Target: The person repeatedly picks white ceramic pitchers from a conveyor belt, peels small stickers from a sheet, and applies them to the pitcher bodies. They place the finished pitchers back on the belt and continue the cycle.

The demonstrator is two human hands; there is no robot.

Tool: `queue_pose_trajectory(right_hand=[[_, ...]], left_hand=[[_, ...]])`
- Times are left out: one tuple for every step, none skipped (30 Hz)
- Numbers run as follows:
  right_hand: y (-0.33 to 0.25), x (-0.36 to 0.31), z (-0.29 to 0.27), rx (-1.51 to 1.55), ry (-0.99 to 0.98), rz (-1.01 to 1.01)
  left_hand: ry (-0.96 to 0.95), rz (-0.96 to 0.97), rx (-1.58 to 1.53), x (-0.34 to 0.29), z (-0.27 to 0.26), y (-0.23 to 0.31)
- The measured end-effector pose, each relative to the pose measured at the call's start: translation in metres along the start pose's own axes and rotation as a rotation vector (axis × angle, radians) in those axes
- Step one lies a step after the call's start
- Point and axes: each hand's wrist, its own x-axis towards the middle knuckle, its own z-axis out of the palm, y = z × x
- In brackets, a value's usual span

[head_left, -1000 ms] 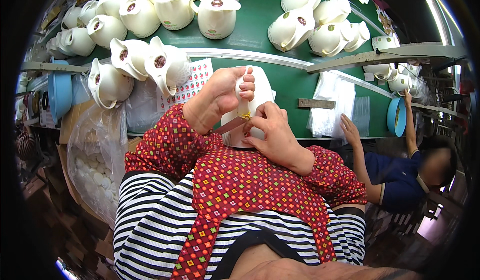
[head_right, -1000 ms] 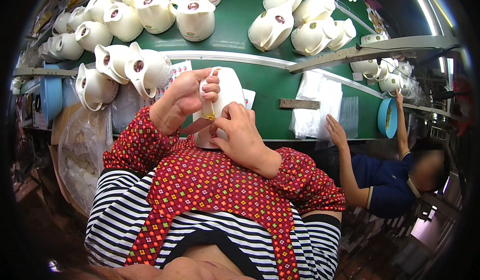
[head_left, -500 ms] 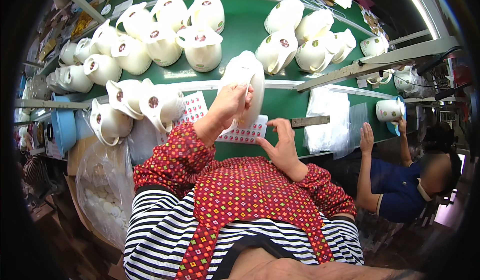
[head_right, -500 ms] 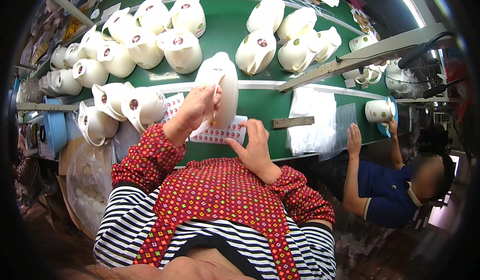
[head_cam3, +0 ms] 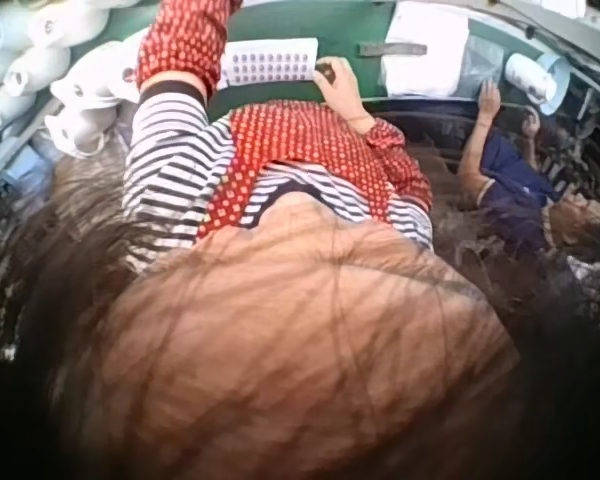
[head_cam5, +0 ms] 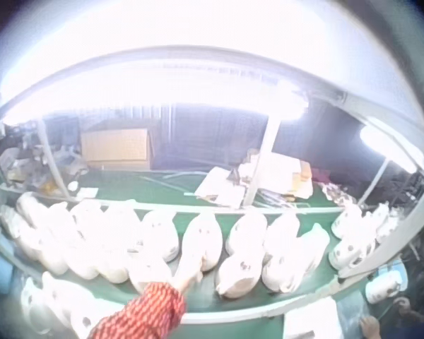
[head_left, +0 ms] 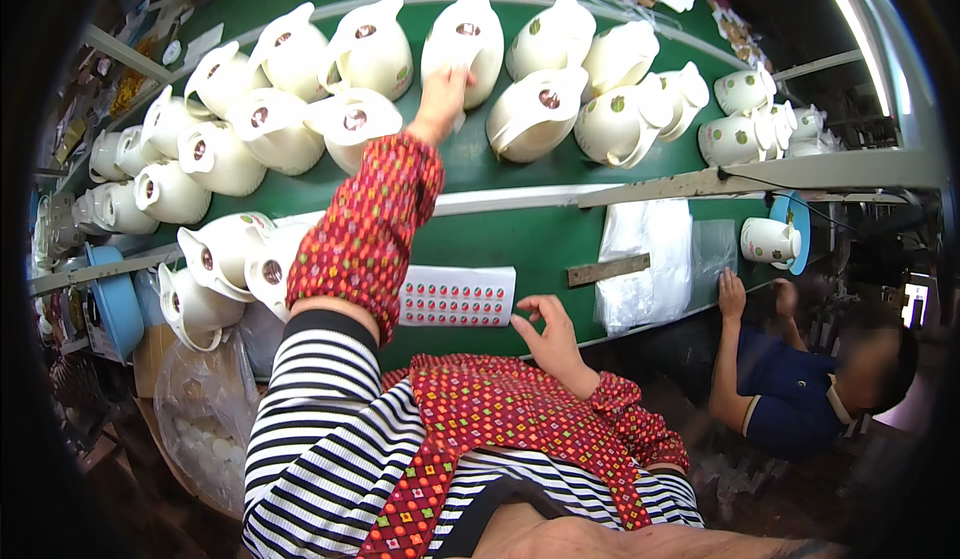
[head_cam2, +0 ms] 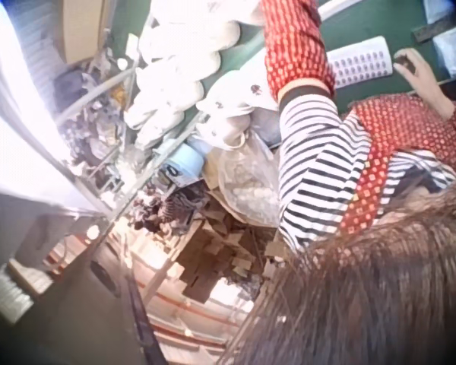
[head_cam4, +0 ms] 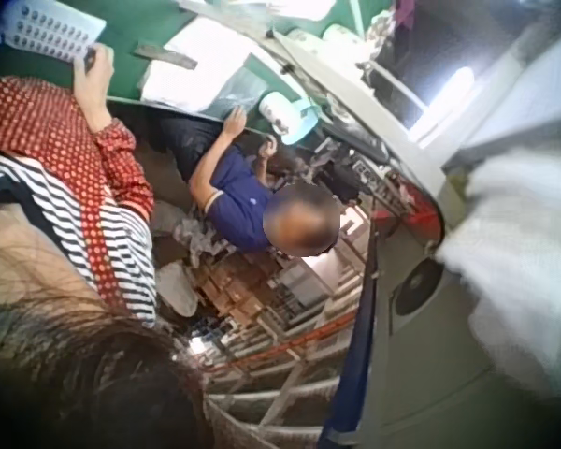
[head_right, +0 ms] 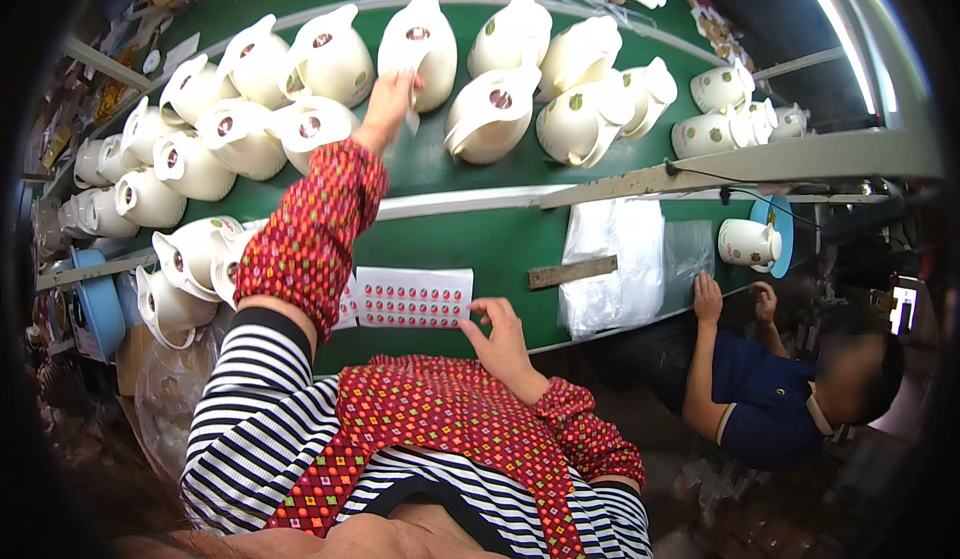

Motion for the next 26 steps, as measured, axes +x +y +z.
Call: queue_pose_trajectory(right_hand=[[0.004,0.007,0.001,-0.018,-0.009,0.001],[0.009,0.015,0.002,-0.06,-0.047,0.041],[0.016,0.022,0.004,-0.103,-0.085,0.076],[0.026,0.027,0.009,-0.151,-0.077,0.073],[0.032,0.034,0.015,-0.2,-0.079,0.049],[0.037,0.038,0.018,-0.24,-0.107,0.031],[0.042,0.042,0.021,-0.314,-0.111,0.0],[0.044,0.046,0.024,-0.323,-0.103,0.015],[0.045,0.049,0.026,-0.332,-0.095,0.029],[0.048,0.051,0.029,-0.34,-0.102,0.072],[0.051,0.053,0.033,-0.346,-0.115,0.107],[0.052,0.055,0.037,-0.352,-0.144,0.127],[0.05,0.057,0.04,-0.322,-0.181,0.238],[0.048,0.059,0.04,-0.291,-0.215,0.35],[0.046,0.061,0.041,-0.259,-0.251,0.458],[0.065,0.058,0.048,-0.195,-0.265,0.46],[0.066,0.058,0.048,-0.048,-0.269,0.47],[0.065,0.058,0.047,0.1,-0.268,0.481],[0.064,0.057,0.047,0.248,-0.273,0.488],[0.077,0.053,0.053,0.352,-0.25,0.416],[0.094,0.049,0.063,0.456,-0.225,0.343],[0.089,0.049,0.067,0.555,-0.204,0.267],[0.086,0.046,0.064,0.565,-0.192,0.293],[0.082,0.045,0.062,0.593,-0.212,0.298],[0.082,0.045,0.055,0.614,-0.23,0.302],[0.082,0.044,0.05,0.553,-0.244,0.239]], left_hand=[[0.002,-0.038,0.006,0.012,0.0,-0.006],[-0.011,-0.086,0.037,0.022,-0.002,-0.013],[-0.025,-0.131,0.066,0.027,-0.005,-0.019],[0.004,-0.136,0.116,0.028,0.001,-0.019],[0.05,-0.133,0.171,0.03,0.0,-0.026],[0.19,-0.081,0.382,0.025,-0.002,-0.036],[0.267,-0.079,0.433,0.014,0.008,-0.038],[0.342,-0.073,0.485,-0.013,0.019,-0.036],[0.419,-0.064,0.535,-0.045,0.023,-0.03],[0.185,0.063,0.496,-0.084,0.016,-0.02],[-0.042,0.186,0.454,-0.127,0.001,-0.01],[-0.317,0.26,0.445,-0.165,-0.019,-0.015],[-0.506,0.2,0.662,-0.206,-0.033,-0.027],[-0.455,0.202,0.721,-0.238,-0.045,-0.019],[-0.398,0.204,0.783,-0.266,-0.057,-0.009],[-0.283,0.056,0.827,-0.29,-0.067,-0.011],[-0.158,-0.095,0.867,-0.313,-0.079,-0.02],[-0.122,-0.13,0.923,-0.328,-0.09,-0.027],[-0.12,-0.236,0.831,-0.338,-0.098,-0.032],[-0.125,-0.336,0.736,-0.345,-0.105,-0.037],[-0.13,-0.433,0.64,-0.351,-0.111,-0.043],[-0.154,-0.461,0.588,-0.351,-0.114,-0.049],[-0.132,-0.562,0.371,-0.353,-0.121,-0.053],[-0.111,-0.655,0.152,-0.356,-0.127,-0.058],[-0.092,-0.74,-0.077,-0.355,-0.128,-0.056],[-0.092,-0.731,-0.081,-0.357,-0.128,-0.054]])
